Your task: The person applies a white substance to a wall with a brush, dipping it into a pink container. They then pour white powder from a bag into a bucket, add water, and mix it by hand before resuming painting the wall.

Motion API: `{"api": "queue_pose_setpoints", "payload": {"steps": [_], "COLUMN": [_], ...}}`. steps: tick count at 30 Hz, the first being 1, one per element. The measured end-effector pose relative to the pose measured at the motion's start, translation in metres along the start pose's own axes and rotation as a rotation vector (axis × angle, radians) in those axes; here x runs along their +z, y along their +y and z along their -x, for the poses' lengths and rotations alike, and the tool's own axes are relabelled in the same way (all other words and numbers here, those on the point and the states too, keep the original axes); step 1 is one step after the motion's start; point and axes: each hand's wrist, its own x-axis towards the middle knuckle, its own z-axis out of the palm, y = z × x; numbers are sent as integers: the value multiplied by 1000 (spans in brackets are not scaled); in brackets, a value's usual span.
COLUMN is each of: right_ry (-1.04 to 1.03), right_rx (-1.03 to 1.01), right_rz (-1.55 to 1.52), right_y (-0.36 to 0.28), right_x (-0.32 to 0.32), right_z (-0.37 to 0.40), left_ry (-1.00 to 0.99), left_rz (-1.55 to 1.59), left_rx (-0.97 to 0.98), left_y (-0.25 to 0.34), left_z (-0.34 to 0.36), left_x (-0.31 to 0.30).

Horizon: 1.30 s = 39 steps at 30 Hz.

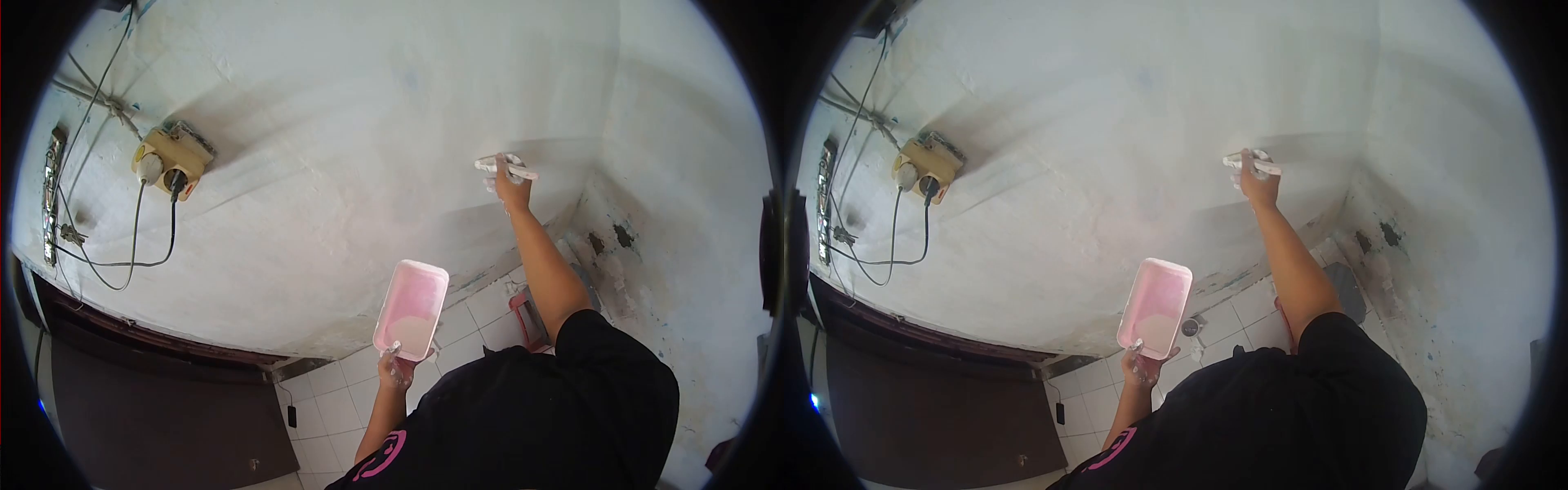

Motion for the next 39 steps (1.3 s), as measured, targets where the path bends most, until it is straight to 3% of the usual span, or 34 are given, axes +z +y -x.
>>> {"api": "queue_pose_setpoints", "payload": {"steps": [1,3,5,7,10,12,15,16,17,20,23,24,26,28,31,34,36,37,39], "right_ry": [8,82,45,13,44,122,170,-5,-20,1,80,86,78,-56,-78,78,73,71,-18], "right_rx": [-11,-241,-432,-451,-596,-613,-431,-243,-76,-6,-164,-222,-245,-339,-460,-404,-449,-442,54], "right_rz": [-3,169,125,-23,-164,109,59,-173,-118,-226,-88,-16,-183,-135,-40,132,260,250,-3], "right_y": [-5,-22,-98,-154,-158,-100,30,10,12,45,19,-7,-76,-130,-90,6,79,83,88], "right_x": [6,29,45,54,49,33,13,12,7,-8,-11,-11,-4,-11,-28,-57,-89,-99,-111], "right_z": [-7,-38,-30,-22,-32,-46,-65,-16,0,0,-42,-50,-48,-39,-85,-84,-87,-88,-88], "left_ry": [-14,-35,-31,-27,-40,-28,-15,-27,-27,-24,-22,-38,-58,-80,-117,-87,-98,-91,-191], "left_rz": [-1,-48,-59,-68,2,5,36,28,16,0,-21,-55,-104,-112,-69,-33,-42,-51,-115], "left_rx": [0,26,29,29,34,22,5,-26,-68,-133,-150,-142,-131,-123,-95,-90,-91,-87,-41], "left_y": [5,15,20,22,18,16,13,16,17,15,15,14,15,11,-6,-14,-12,-14,-16], "left_z": [3,7,9,8,10,13,12,14,17,13,2,-4,-16,-29,-54,-67,-73,-77,-83], "left_x": [-2,-5,-15,-24,-33,-34,-40,-38,-39,-51,-40,-36,-13,9,38,81,121,126,133]}}
